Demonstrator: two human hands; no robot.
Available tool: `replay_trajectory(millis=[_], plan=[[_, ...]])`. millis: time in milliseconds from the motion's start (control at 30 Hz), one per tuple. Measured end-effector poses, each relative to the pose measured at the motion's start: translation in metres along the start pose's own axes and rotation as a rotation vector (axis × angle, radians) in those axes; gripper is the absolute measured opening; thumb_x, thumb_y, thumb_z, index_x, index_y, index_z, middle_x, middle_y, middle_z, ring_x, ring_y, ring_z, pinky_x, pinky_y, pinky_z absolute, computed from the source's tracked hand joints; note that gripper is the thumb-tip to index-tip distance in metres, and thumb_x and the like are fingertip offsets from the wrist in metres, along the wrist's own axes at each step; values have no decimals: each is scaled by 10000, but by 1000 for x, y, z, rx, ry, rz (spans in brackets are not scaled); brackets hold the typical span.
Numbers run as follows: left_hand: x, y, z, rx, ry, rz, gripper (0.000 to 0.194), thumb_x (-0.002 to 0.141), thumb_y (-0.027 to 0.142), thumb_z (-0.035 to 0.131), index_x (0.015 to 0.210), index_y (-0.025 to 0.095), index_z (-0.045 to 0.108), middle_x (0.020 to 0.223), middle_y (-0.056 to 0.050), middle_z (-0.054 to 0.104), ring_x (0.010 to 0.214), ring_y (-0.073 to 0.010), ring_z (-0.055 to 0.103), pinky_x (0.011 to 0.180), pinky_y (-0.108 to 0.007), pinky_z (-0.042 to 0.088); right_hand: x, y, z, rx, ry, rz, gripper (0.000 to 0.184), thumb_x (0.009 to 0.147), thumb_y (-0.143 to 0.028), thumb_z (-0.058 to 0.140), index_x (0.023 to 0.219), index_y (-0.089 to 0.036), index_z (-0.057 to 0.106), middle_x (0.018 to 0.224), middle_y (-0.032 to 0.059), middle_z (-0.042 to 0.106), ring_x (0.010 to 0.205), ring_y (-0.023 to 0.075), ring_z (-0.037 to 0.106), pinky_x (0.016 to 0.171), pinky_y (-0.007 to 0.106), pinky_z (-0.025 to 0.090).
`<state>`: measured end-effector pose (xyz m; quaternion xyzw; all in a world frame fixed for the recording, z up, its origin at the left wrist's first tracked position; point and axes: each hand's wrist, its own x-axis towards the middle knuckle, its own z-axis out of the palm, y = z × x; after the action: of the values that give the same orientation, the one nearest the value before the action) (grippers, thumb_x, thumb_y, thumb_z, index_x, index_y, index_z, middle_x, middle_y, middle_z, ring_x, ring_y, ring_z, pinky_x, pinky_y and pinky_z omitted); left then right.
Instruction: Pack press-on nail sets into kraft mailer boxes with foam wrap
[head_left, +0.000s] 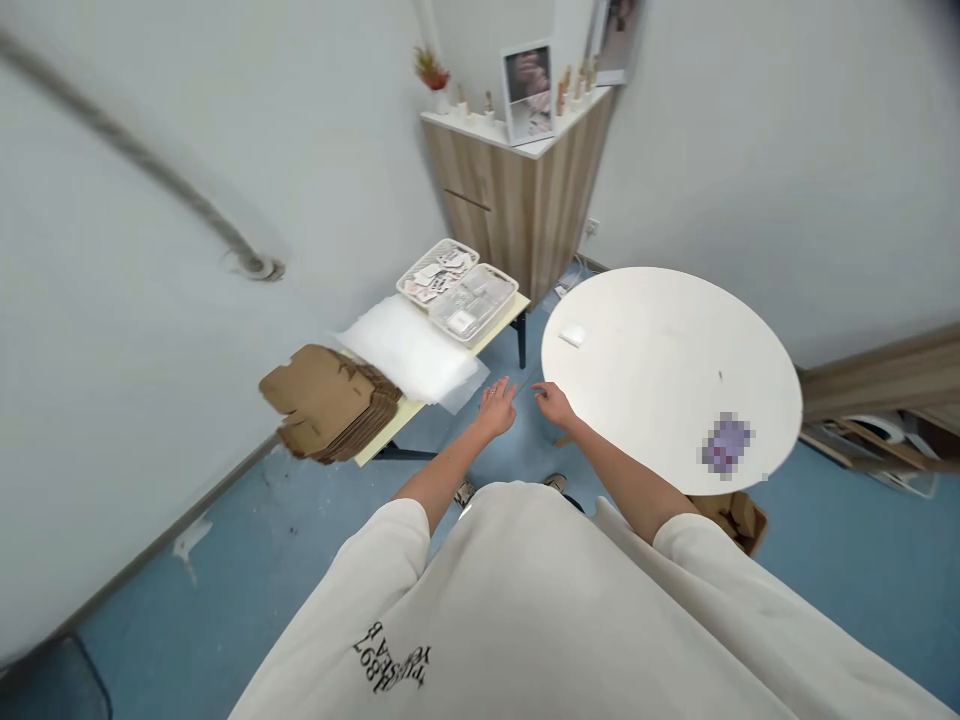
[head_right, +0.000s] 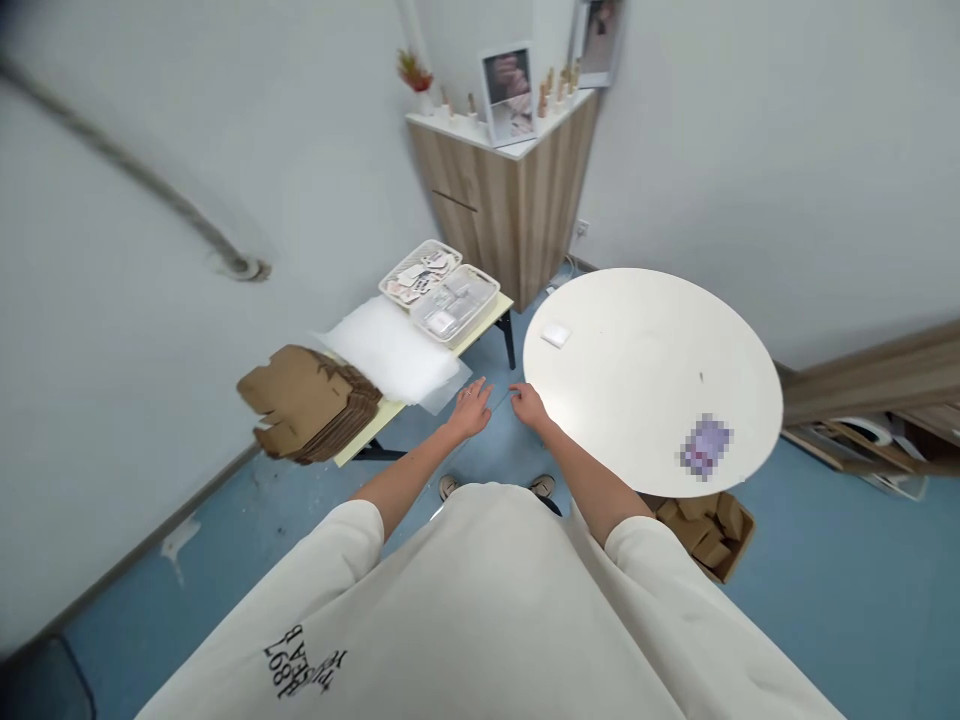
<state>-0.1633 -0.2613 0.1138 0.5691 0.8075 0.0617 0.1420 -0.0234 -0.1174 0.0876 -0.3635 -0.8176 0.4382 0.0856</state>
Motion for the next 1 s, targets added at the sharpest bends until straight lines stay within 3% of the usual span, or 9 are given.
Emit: replay_trajectory(millis=[167,367,467,600,767,1000], plan=[[-66,-82,-22,-41,139,-123,576,937,209,462,1507,174,390,1645,-150,275,1510,-311,270,1200,-502,261,23,-69,88,-72,-138,-212,375,877,-139,478,1188,-193,680,1248,107,641,981,192,650,1006,373,494],[-148,-204,-53,-65,324,-323,485,973,262,453,1451,181,431,1558,-154,396,1460,-294,346,1173,-480,307,33,-162,200,-74,-242,-395,378,883,-145,463,1200,-189,663,1245,110,618,924,181,662,936,357,529],[-182,-265,-62,-63,290,-440,491,976,324,482,1441,173,438,1536,-172,410,1396,-319,419,1145,-465,337,36,-201,244,-113,-278,-497,392,894,-154,457,1233,-200,647,1287,106,592,1014,198,651,965,367,519],[-216,-329,-65,-29,169,-522,537,931,452,580,1387,181,497,1498,-171,446,1391,-344,402,1187,-498,250,41,-248,281,-266,-315,-643,395,919,-173,462,1271,-214,638,1350,103,579,1229,244,559,1039,398,468],[-236,-365,-58,-30,86,-597,549,871,537,641,1310,214,576,1445,-154,498,1399,-351,378,1212,-553,141,50,-287,305,-505,-405,-707,393,937,-200,486,1306,-212,623,1374,104,586,1256,277,523,1049,423,423],[-243,-382,-54,-144,91,-710,537,869,627,594,1247,250,645,1394,-119,553,1402,-340,381,1222,-526,149,68,-299,322,-713,-501,-672,416,964,-256,467,1359,-209,589,1415,112,566,1286,305,479,1079,448,358]])
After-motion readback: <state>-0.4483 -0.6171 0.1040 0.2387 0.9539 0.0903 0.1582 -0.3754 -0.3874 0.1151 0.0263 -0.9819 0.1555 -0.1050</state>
